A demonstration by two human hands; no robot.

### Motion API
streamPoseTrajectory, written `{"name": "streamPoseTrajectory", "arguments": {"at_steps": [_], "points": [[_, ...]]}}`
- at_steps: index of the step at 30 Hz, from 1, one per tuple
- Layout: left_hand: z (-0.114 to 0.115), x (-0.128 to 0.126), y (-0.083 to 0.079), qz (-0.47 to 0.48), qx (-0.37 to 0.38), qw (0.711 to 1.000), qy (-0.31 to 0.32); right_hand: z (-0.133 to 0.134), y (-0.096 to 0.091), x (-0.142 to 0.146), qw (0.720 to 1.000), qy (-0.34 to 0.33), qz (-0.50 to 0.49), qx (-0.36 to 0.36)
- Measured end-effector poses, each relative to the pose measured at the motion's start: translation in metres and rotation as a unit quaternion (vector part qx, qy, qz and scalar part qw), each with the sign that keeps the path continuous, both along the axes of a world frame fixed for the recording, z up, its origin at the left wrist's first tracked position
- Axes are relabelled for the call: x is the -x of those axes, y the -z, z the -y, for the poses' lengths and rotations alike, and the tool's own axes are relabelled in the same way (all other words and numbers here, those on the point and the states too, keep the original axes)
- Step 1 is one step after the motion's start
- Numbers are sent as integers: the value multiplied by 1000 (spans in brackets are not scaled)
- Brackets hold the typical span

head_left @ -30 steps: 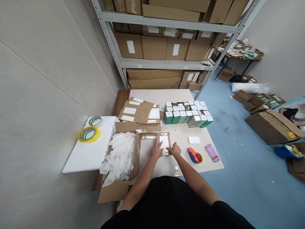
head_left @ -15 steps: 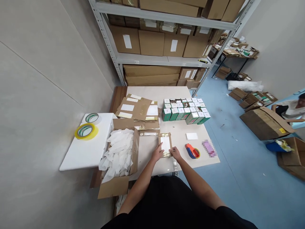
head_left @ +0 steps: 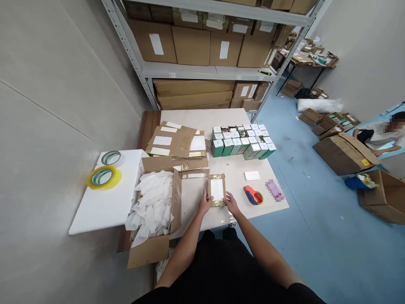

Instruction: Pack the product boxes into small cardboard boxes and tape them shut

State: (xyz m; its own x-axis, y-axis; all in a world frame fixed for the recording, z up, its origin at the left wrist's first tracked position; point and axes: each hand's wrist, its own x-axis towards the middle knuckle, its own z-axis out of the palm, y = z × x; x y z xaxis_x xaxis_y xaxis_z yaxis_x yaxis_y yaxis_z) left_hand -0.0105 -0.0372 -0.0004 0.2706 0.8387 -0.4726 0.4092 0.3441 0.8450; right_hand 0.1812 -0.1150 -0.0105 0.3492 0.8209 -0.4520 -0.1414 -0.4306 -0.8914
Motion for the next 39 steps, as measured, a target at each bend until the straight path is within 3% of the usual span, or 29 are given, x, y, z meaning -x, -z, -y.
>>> {"name": "streamPoseTrajectory", "arguments": {"at_steps": [4,11,15,19,27,33,39], "points": [[6,-14,7,29,3,1000,1,7,-7,-5,1000,-9,-16,-2],[8,-33,2,80,-19,997,4,15,-19,-17,999,16,-31,-17],[7,-36,-6,83,-72,994,22,17,-16,-20,998,31,3,-51],[3,-40,-13,74,-74,994,28,12,-9,-23,996,35,58,-49],[-1,-34,-6,95,-65,993,29,17,-2,-33,993,-3,121,-3],[3,-33,-3,66,-60,995,42,16,-6,-33,996,8,86,-9],[5,-41,-7,48,-60,997,17,7,-13,-38,999,6,46,-11]]}}
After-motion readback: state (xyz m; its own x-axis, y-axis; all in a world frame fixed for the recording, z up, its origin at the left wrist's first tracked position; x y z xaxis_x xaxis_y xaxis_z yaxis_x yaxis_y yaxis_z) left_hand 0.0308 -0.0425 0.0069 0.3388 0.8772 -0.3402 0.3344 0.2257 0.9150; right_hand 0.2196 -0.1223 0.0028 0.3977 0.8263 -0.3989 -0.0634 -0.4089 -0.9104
